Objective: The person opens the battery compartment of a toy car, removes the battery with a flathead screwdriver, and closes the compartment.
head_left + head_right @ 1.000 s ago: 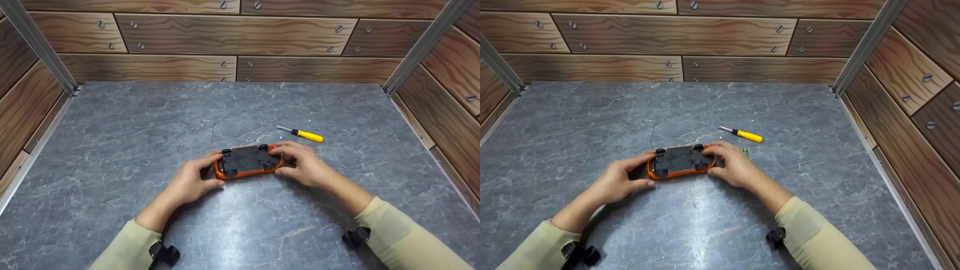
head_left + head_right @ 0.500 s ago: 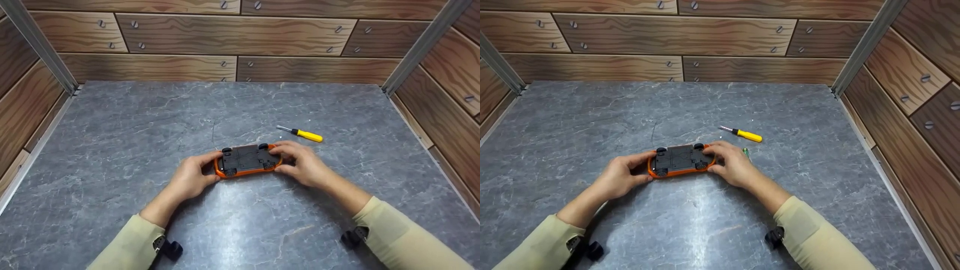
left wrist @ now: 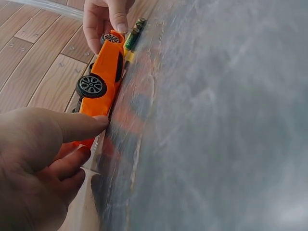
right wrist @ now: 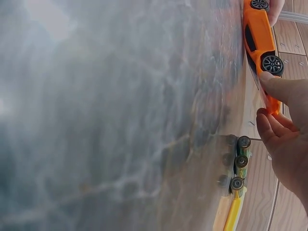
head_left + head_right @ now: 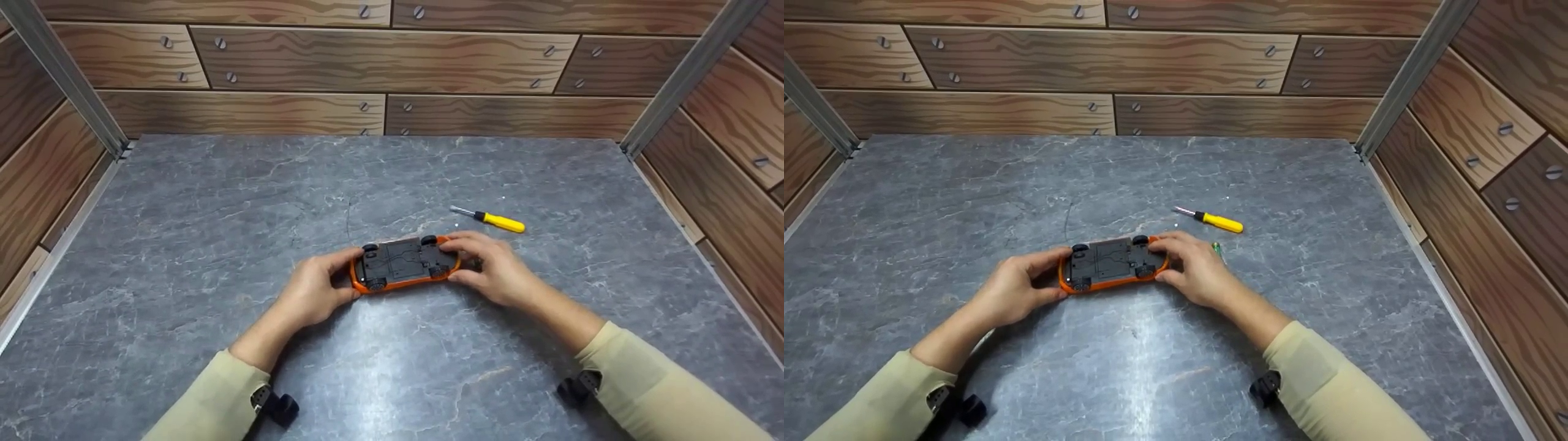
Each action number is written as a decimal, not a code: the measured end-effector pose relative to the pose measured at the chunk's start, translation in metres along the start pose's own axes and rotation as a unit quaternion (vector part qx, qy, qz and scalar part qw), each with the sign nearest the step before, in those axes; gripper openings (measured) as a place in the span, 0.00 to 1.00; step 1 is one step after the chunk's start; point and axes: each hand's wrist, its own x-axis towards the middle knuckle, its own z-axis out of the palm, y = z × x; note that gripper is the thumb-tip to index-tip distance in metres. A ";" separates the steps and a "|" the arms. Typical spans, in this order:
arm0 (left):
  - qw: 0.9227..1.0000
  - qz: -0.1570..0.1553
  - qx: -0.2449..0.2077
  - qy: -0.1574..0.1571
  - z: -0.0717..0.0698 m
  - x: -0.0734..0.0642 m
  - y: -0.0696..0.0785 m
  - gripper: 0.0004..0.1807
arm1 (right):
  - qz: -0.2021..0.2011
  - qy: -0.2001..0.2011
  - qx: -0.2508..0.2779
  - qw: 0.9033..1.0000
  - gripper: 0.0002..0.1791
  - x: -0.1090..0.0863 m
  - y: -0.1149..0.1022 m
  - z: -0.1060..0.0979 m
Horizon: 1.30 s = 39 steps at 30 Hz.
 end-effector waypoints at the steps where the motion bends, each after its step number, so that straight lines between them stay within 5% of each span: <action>1: 1.000 -0.003 -0.001 -0.002 0.000 0.000 0.000 0.42 | 0.001 -0.002 0.000 1.000 0.30 0.000 0.000 0.000; 12: 1.000 0.003 -0.007 -0.001 0.001 -0.001 -0.001 0.42 | 0.000 -0.001 0.000 1.000 0.30 -0.001 0.002 0.001; 17: 0.999 0.022 -0.024 0.002 -0.001 -0.003 -0.002 0.38 | 0.004 0.011 0.049 0.999 0.29 -0.001 0.003 -0.001; 28: 0.979 0.077 -0.185 0.030 -0.018 0.003 0.002 0.31 | 0.025 0.045 0.244 0.969 0.25 0.002 0.000 -0.016; 32: 0.973 0.082 -0.211 0.046 -0.027 0.008 0.010 0.30 | 0.028 0.063 0.262 0.963 0.24 0.004 -0.006 -0.022; 39: 0.974 0.075 -0.202 0.073 -0.037 0.014 0.022 0.27 | 0.037 0.100 0.248 0.963 0.22 0.009 -0.016 -0.030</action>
